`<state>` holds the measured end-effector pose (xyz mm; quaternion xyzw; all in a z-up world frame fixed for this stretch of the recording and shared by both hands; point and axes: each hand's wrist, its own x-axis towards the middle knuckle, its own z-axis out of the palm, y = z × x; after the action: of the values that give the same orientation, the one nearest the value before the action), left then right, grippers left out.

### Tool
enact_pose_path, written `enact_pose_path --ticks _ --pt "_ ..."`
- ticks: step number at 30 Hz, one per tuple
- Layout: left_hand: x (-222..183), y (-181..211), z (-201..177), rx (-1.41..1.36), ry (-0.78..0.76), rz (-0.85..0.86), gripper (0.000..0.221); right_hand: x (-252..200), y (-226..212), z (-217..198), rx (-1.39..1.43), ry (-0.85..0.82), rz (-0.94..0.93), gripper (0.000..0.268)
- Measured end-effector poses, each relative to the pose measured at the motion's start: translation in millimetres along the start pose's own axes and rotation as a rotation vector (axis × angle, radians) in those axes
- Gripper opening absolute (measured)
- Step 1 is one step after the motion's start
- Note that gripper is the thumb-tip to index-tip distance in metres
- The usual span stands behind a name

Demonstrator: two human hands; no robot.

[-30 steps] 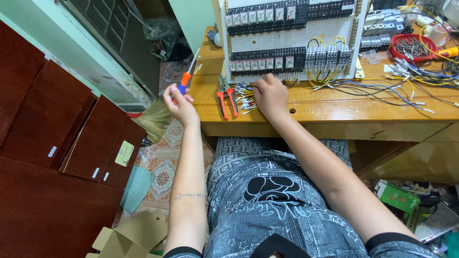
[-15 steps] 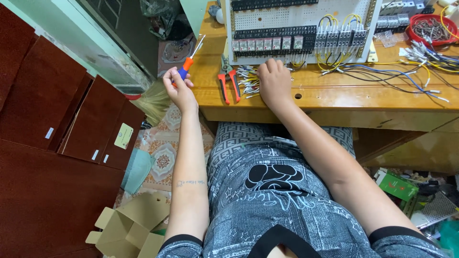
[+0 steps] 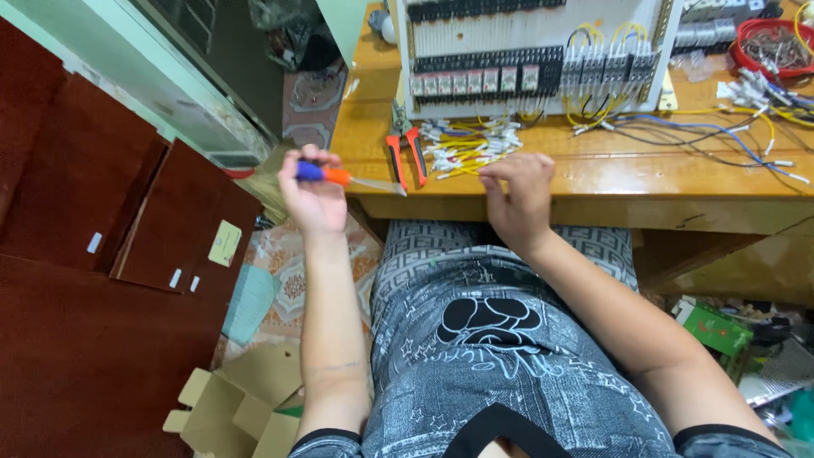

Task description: Wiring an electrical control panel by inserting wires into terminal blocks and securing them with a screwdriver.

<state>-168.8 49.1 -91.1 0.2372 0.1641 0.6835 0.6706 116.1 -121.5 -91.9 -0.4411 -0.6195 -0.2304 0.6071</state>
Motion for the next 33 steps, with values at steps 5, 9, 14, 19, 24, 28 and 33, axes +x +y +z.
enact_pose_path --ticks 5,9,14,19,24,28,33 --pt "-127 -31 83 0.527 -0.342 -0.111 0.019 6 -42 -33 0.135 -0.023 0.08 0.006" --pt "-177 -52 119 0.683 -0.522 0.09 0.015 18 -65 -39 0.135 -0.063 -0.038 0.005" --pt "-166 -60 116 0.628 -0.482 0.108 0.014 21 -53 -51 0.218 -0.169 -0.016 0.01" --pt "-155 -58 109 0.559 -0.404 -0.039 0.02 23 -32 -66 0.333 -0.291 0.12 0.01" --pt "-169 -55 117 0.814 -0.664 -0.173 0.017 39 -25 -87 0.3 -0.575 -0.077 0.007" --pt "-173 -45 125 0.954 -0.691 -0.234 0.014 55 -31 -101 0.14 -0.755 -0.32 0.013" --pt "-178 -53 126 1.035 -0.732 -0.373 0.014 30 -19 -107 -0.019 -1.092 -0.4 0.02"
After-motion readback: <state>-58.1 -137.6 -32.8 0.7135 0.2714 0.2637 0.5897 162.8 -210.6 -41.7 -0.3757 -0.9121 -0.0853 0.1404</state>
